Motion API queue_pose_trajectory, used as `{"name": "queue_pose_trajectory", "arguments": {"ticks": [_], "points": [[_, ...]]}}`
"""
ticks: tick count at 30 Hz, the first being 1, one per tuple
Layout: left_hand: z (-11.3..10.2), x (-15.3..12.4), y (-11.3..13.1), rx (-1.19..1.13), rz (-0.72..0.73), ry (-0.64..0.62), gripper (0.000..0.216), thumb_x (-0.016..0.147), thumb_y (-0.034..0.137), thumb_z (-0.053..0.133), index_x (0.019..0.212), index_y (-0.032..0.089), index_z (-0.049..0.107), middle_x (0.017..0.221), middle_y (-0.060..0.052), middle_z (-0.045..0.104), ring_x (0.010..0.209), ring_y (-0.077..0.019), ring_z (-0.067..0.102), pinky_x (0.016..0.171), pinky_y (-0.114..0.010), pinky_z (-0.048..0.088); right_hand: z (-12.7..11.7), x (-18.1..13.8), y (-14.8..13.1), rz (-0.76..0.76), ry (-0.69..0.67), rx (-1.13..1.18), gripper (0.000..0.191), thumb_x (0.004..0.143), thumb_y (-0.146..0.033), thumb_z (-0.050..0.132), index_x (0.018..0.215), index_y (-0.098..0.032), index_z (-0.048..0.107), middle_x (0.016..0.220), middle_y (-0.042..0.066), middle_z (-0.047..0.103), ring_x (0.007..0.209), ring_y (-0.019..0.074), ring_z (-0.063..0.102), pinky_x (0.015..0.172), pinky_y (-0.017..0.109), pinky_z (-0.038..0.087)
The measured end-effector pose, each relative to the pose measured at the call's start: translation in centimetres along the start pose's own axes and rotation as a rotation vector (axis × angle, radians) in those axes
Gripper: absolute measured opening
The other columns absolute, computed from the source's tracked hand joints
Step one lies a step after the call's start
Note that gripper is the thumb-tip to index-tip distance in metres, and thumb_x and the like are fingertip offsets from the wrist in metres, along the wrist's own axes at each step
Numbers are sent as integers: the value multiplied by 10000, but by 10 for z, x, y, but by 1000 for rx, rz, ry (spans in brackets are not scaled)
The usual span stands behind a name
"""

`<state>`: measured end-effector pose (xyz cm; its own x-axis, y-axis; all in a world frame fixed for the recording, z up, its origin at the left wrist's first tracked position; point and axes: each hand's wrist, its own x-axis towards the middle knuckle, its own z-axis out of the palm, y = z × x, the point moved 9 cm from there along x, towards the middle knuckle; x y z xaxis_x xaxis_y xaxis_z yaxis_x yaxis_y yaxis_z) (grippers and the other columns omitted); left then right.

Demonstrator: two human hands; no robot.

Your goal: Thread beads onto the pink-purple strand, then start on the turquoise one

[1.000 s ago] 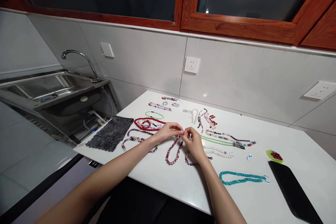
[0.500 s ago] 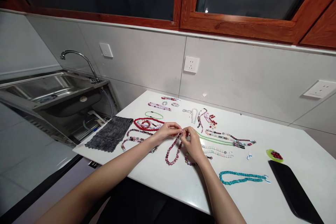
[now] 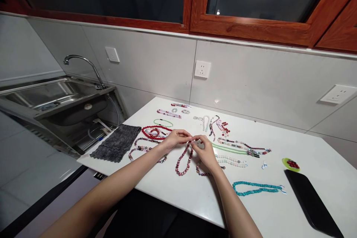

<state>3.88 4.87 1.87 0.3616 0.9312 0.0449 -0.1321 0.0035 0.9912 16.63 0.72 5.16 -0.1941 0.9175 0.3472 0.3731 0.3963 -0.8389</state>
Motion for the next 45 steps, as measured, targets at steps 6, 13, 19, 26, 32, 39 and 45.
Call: {"name": "queue_pose_trajectory", "arguments": {"ticks": [6,13,19,26,32,39,45], "points": [[-1,-1,3,2,-4,10,368,593,422,809,802,132,721,806,-71,685,726,-148,599,677,-265,415,2,0,1,73,-12,112,201,839,-409,587,884,-223,649,952,47,663,927,221,586,868,351,418],[1,-1,7,76,79,-5,326,632,378,792,817,118,726,807,-85,700,769,-172,625,722,-278,454,3,1,-1,92,-53,190,160,823,-354,574,795,-206,626,798,19,613,770,181,540,757,305,401],[1,-1,13,149,210,20,310,657,352,777,827,99,720,799,-98,710,755,-180,637,713,-286,488,6,0,0,114,-82,256,141,806,-310,547,749,-195,603,793,15,594,771,173,531,761,296,393],[1,-5,24,260,337,64,208,697,286,739,805,109,720,782,-81,710,747,-169,640,727,-281,505,6,1,5,140,-75,285,168,807,-338,552,739,-189,594,780,19,591,768,175,525,756,297,394],[2,-12,34,319,415,102,141,722,243,715,797,125,721,801,-69,710,750,-161,643,717,-270,504,5,1,6,142,-67,306,178,800,-356,569,757,-191,618,772,21,600,749,178,543,751,307,412],[0,-20,47,376,532,163,105,745,242,711,787,147,725,816,-64,709,781,-167,653,745,-280,503,4,2,8,148,-43,364,180,779,-378,656,790,-199,659,856,52,653,832,206,577,807,331,427],[1,-21,50,361,573,140,96,764,240,700,807,159,729,839,-67,711,801,-172,656,761,-291,505,4,3,16,206,-35,457,241,785,-394,682,947,-216,673,963,70,676,921,224,603,867,345,436]]}}
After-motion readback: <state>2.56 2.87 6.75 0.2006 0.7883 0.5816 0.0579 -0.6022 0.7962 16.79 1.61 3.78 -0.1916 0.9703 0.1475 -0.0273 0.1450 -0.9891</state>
